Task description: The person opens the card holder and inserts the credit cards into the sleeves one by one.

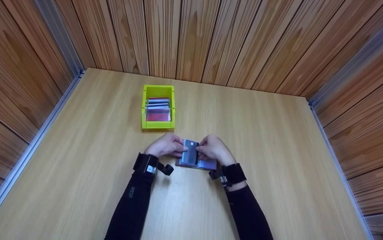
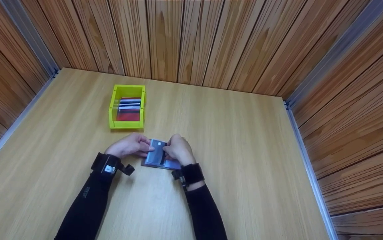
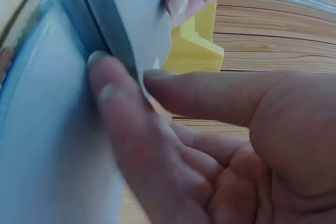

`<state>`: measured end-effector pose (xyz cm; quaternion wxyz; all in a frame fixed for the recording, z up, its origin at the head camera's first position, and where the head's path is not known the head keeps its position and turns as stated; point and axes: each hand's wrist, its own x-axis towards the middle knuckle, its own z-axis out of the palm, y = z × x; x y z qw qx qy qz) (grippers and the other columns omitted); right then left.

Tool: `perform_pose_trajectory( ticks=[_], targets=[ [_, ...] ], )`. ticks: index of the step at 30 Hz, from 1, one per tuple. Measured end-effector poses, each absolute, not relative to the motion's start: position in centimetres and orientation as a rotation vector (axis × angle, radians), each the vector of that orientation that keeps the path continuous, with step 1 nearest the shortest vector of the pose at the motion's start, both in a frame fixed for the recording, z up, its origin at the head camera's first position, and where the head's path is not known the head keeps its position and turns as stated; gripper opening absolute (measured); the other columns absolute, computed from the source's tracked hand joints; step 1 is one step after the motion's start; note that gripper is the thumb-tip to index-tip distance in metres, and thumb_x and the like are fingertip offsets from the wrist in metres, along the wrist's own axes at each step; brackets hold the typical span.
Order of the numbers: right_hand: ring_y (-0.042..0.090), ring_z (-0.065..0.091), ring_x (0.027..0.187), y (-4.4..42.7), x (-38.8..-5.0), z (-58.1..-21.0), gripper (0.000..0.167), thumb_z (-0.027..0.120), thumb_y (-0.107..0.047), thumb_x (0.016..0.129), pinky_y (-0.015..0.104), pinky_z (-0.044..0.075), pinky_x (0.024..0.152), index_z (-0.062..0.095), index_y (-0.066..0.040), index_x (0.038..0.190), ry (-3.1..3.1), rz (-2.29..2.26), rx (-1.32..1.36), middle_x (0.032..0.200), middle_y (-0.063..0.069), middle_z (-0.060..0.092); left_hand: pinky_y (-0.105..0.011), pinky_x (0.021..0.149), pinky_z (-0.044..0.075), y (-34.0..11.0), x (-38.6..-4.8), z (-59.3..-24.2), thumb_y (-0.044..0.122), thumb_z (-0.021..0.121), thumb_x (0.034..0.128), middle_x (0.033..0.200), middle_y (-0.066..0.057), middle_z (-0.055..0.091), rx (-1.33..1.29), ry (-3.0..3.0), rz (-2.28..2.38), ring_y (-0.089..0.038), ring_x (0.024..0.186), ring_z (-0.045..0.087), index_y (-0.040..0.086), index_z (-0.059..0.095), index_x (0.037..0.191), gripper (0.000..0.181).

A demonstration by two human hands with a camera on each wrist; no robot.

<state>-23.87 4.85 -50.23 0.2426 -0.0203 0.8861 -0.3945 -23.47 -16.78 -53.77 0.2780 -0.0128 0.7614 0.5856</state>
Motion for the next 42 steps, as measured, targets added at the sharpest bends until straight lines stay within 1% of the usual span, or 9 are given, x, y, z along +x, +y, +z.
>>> perform_pose_trajectory(
  ticks=[5,10,13,16,19,26,33,38,42],
  targets=[
    [0.015,0.073,0.067,5.3,-23.7,-49.8,0.018,0.072,-0.013,0.103,0.026,0.059,0.062,0.075,0.004,0.108,2.487,-0.994,-0.124,0.087,0.014,0.080,-0.029,0.079,0.068,-16.4,-23.3,-53.5,0.015,0.080,0.0996,0.100,-0.007,0.077,-0.048,2.073,1.551,-0.014,0.080,0.077,0.000,0.077,0.110,0.018],
    [0.019,0.069,0.084,6.4,-23.9,-49.0,0.025,0.073,-0.011,0.099,0.026,0.053,0.069,0.073,0.003,0.120,2.631,-0.867,-0.131,0.100,0.013,0.077,-0.027,0.066,0.064,-16.1,-22.8,-52.3,0.024,0.079,0.1009,0.090,-0.007,0.075,-0.115,2.194,1.441,-0.015,0.072,0.072,0.002,0.077,0.109,0.024],
    [0.024,0.070,0.095,7.4,-24.0,-48.4,0.031,0.074,-0.009,0.099,0.032,0.057,0.079,0.071,0.002,0.128,2.662,-0.816,-0.100,0.111,0.016,0.076,-0.025,0.057,0.054,-16.2,-22.4,-51.5,0.026,0.079,0.1011,0.080,-0.004,0.071,-0.217,2.289,1.348,-0.015,0.066,0.065,0.006,0.075,0.096,0.021],
    [0.029,0.071,0.104,8.5,-24.0,-48.1,0.039,0.076,-0.012,0.099,0.041,0.060,0.090,0.068,0.003,0.134,2.646,-0.777,-0.047,0.121,0.019,0.074,-0.026,0.049,0.037,-16.2,-22.0,-50.9,0.029,0.077,0.1021,0.065,0.001,0.057,-0.314,2.369,1.254,-0.013,0.055,0.051,0.011,0.065,0.076,0.034],
    [0.027,0.068,0.105,9.4,-23.9,-48.0,0.043,0.079,-0.018,0.098,0.042,0.059,0.092,0.067,0.004,0.133,2.627,-0.698,0.004,0.124,0.019,0.073,-0.028,0.047,0.027,-16.0,-21.8,-50.4,0.031,0.076,0.1029,0.057,0.004,0.043,-0.372,2.397,1.202,-0.013,0.050,0.039,0.012,0.058,0.068,0.043],
    [0.021,0.065,0.084,10.3,-24.1,-48.1,0.019,0.084,-0.011,0.092,0.030,0.052,0.069,0.077,0.002,0.104,2.620,-0.655,-0.012,0.101,0.013,0.076,-0.026,0.049,0.034,-15.1,-21.9,-50.2,0.027,0.083,0.0976,0.061,0.003,0.046,-0.443,2.410,1.213,-0.013,0.052,0.048,0.007,0.073,0.089,0.024],
    [0.023,0.068,0.097,10.5,-25.0,-48.4,0.030,0.086,-0.004,0.088,0.033,0.056,0.083,0.075,0.000,0.115,2.551,-0.764,-0.014,0.115,0.016,0.077,-0.026,0.053,0.039,-15.3,-22.2,-50.6,0.028,0.089,0.0925,0.069,0.000,0.054,-0.531,2.393,1.201,-0.015,0.059,0.054,0.006,0.076,0.100,0.026],
    [0.021,0.069,0.094,10.7,-25.3,-48.4,0.028,0.083,-0.004,0.090,0.031,0.055,0.080,0.074,0.000,0.116,2.521,-0.813,-0.019,0.110,0.013,0.077,-0.024,0.053,0.042,-15.9,-22.6,-51.4,0.029,0.092,0.0894,0.069,0.001,0.055,-0.506,2.413,1.193,-0.013,0.060,0.056,0.006,0.076,0.098,0.029],
    [0.018,0.068,0.087,10.7,-25.2,-48.7,0.024,0.080,-0.005,0.091,0.027,0.052,0.075,0.075,0.000,0.114,2.516,-0.841,-0.036,0.100,0.009,0.077,-0.024,0.052,0.038,-16.2,-22.7,-51.6,0.029,0.092,0.0889,0.064,0.003,0.051,-0.485,2.422,1.177,-0.011,0.057,0.052,0.007,0.075,0.090,0.027]
  ],
)
